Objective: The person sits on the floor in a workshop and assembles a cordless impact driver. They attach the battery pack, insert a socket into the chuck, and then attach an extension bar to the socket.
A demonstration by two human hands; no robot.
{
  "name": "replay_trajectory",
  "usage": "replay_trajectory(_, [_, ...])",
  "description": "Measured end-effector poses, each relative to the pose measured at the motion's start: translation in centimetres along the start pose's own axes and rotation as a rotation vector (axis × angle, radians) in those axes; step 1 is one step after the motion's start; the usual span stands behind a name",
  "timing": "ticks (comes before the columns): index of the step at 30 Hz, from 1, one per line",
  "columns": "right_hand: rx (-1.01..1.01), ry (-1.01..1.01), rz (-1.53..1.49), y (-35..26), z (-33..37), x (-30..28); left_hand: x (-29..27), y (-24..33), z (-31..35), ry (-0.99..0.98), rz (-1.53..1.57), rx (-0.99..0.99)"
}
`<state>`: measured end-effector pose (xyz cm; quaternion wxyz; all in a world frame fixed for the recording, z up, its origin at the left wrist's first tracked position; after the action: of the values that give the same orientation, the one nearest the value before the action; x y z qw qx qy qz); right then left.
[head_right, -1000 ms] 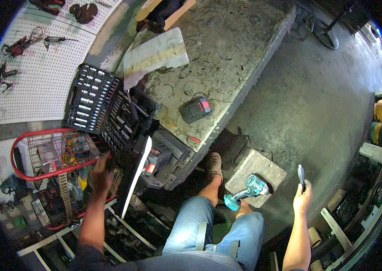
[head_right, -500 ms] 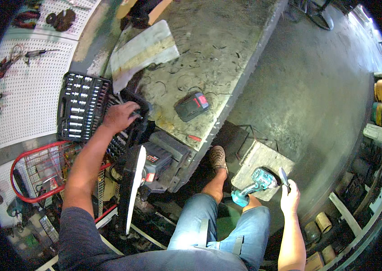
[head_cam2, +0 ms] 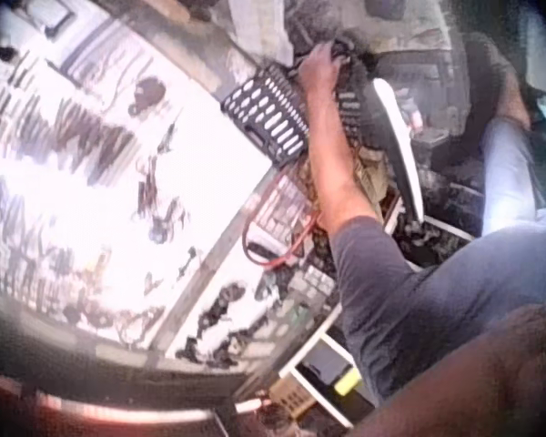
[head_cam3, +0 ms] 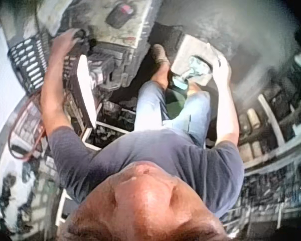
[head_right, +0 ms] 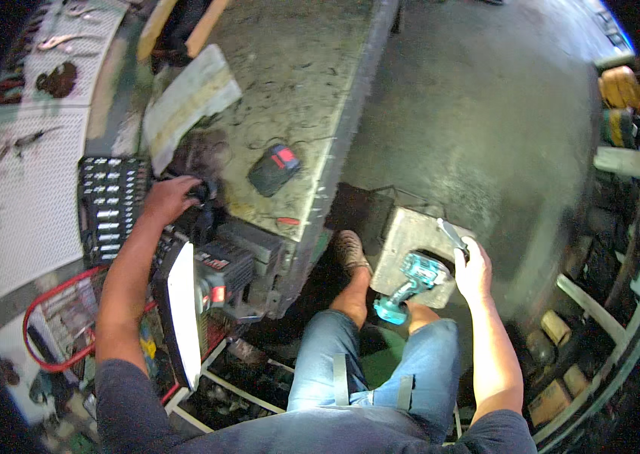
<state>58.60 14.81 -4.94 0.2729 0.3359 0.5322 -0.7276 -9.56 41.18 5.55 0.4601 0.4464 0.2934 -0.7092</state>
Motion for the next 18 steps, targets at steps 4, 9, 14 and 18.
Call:
replay_trajectory(4, [-0.107,-0.02,-0.029,-1.4,-3.4,1.7,0.2,0.2,1.9,-0.191,-0.062,-0.187])
replay_trajectory(9, [-0.174,-0.051,-0.07,-2.9,-5.6,2.6,-0.7,-1.8,10.8,0.205,0.125,-0.505])
replay_trajectory(14, [-0.174,-0.133,0.004,-3.2,-6.0,2.7,5.0,-0.7,30.1,0.617,0.628,-1.11])
replay_trajectory(18, [-0.243,-0.225,-0.011,-1.4,-5.5,3.1,11.8,16.4,44.5,0.536,0.619,-1.422])
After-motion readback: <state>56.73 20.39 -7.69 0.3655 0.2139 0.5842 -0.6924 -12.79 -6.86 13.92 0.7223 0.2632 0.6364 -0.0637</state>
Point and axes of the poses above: each hand's wrist, its own z-axis away from the middle knuckle, its own x-axis out of the palm, y = z × x, the point moved 4 cm from there along -z, towards the middle knuckle, and after that the axes turned 4 degrees about -x, right-handed, at the moved point
